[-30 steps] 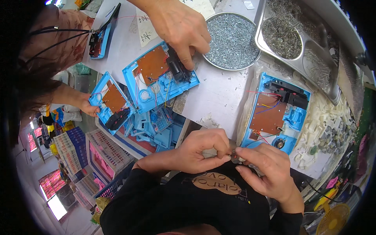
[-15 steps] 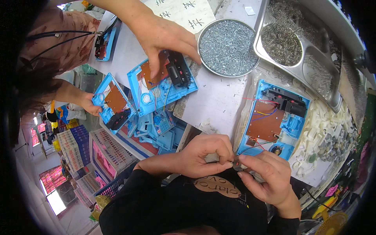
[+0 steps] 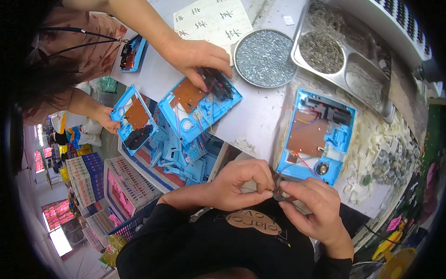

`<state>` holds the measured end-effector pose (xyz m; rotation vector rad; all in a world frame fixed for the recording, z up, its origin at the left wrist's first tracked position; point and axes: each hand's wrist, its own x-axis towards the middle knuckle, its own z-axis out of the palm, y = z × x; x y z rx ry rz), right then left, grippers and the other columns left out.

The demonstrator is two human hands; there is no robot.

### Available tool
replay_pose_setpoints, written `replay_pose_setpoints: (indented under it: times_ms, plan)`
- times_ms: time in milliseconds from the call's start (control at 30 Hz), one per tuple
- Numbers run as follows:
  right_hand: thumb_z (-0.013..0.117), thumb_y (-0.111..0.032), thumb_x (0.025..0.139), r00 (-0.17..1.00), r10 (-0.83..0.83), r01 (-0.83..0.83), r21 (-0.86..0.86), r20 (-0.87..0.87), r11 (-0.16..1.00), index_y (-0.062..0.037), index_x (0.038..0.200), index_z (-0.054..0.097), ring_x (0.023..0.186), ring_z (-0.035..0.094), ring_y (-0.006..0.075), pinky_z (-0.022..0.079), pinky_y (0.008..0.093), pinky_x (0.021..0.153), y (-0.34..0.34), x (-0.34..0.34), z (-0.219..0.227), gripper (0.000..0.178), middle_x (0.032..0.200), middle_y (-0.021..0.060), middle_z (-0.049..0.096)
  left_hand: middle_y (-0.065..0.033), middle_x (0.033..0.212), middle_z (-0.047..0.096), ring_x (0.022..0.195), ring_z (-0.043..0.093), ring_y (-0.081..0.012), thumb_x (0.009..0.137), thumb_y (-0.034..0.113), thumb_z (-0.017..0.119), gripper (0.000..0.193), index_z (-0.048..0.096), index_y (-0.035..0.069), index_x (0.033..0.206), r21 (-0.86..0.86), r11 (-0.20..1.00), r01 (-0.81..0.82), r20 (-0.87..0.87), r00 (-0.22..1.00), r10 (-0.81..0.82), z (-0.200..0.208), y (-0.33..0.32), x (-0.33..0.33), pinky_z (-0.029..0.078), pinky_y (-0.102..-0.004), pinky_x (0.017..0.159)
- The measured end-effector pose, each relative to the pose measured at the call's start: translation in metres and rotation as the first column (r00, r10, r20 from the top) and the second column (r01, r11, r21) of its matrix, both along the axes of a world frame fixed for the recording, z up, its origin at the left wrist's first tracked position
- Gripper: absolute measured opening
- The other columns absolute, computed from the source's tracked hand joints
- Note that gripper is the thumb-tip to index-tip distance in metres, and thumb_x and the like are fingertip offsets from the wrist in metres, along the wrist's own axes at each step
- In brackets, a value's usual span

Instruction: Assemble a blue electronic device by placing internal components and soldering wires.

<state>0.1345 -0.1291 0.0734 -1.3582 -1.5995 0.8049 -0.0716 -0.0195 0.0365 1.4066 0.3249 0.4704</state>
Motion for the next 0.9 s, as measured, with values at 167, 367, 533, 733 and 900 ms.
replay_pose_setpoints:
  times_ms: [167, 367, 533, 733, 900]
  plan:
    - [0.078, 0.006, 0.076, 0.995, -0.081, 0.081, 0.006, 0.059, 0.997, -0.0030, 0.122, 0.070, 0.070, 0.067, 0.0212, 0.051, 0.0305, 0.064, -0.006, 0.007, -0.004, 0.047, 0.083, 0.0080, 0.069, -0.0078, 0.093, 0.066, 0.085, 0.062, -0.0162, 0.086, -0.009, 0.070, 0.017, 0.057, 0.003, 0.086, 0.023, 0.997, -0.068, -0.050, 0.996, 0.069, 0.002, -0.001, 0.009, 0.048, -0.0290, 0.076]
    - [0.076, 0.005, 0.080, 0.970, -0.206, 0.203, -0.040, -0.129, 0.978, -0.0040, 0.129, 0.066, 0.074, 0.067, 0.0140, 0.055, 0.0265, 0.068, -0.020, 0.011, -0.015, 0.051, 0.098, 0.0080, 0.072, -0.0100, 0.089, 0.067, 0.078, 0.061, -0.0175, 0.082, -0.013, 0.071, 0.022, 0.057, 0.003, 0.088, 0.418, 0.902, -0.112, -0.003, 0.992, 0.125, 0.015, -0.001, 0.024, 0.048, -0.0288, 0.072]
    - [0.079, 0.002, 0.080, 0.980, -0.200, 0.200, 0.090, -0.009, 0.976, -0.0043, 0.127, 0.067, 0.073, 0.067, 0.0167, 0.055, 0.0272, 0.066, -0.024, 0.025, -0.003, 0.049, 0.099, 0.0099, 0.072, -0.0093, 0.086, 0.070, 0.076, 0.064, -0.0200, 0.081, -0.012, 0.073, 0.023, 0.059, 0.004, 0.091, 0.633, 0.771, -0.065, 0.008, 0.997, 0.078, 0.023, -0.004, 0.035, 0.049, -0.0306, 0.068]
    - [0.081, -0.003, 0.078, 0.992, -0.104, 0.096, 0.103, 0.078, 0.990, -0.0036, 0.113, 0.069, 0.071, 0.068, 0.0199, 0.055, 0.0296, 0.062, -0.031, 0.038, -0.006, 0.037, 0.095, 0.0097, 0.072, -0.0095, 0.089, 0.071, 0.080, 0.066, -0.0199, 0.081, -0.011, 0.074, 0.024, 0.060, 0.003, 0.095, 0.582, 0.810, -0.072, 0.010, 0.997, 0.082, 0.020, -0.012, 0.046, 0.051, -0.0305, 0.072]
    - [0.080, 0.000, 0.075, 0.988, -0.136, 0.123, 0.160, 0.073, 0.979, -0.0037, 0.110, 0.069, 0.071, 0.068, 0.0215, 0.055, 0.0307, 0.061, -0.035, 0.041, -0.010, 0.037, 0.091, 0.0091, 0.071, -0.0126, 0.097, 0.070, 0.089, 0.066, -0.0197, 0.081, -0.012, 0.074, 0.025, 0.063, 0.000, 0.099, 0.422, 0.905, -0.057, 0.002, 0.998, 0.063, 0.013, -0.016, 0.049, 0.052, -0.0313, 0.080]
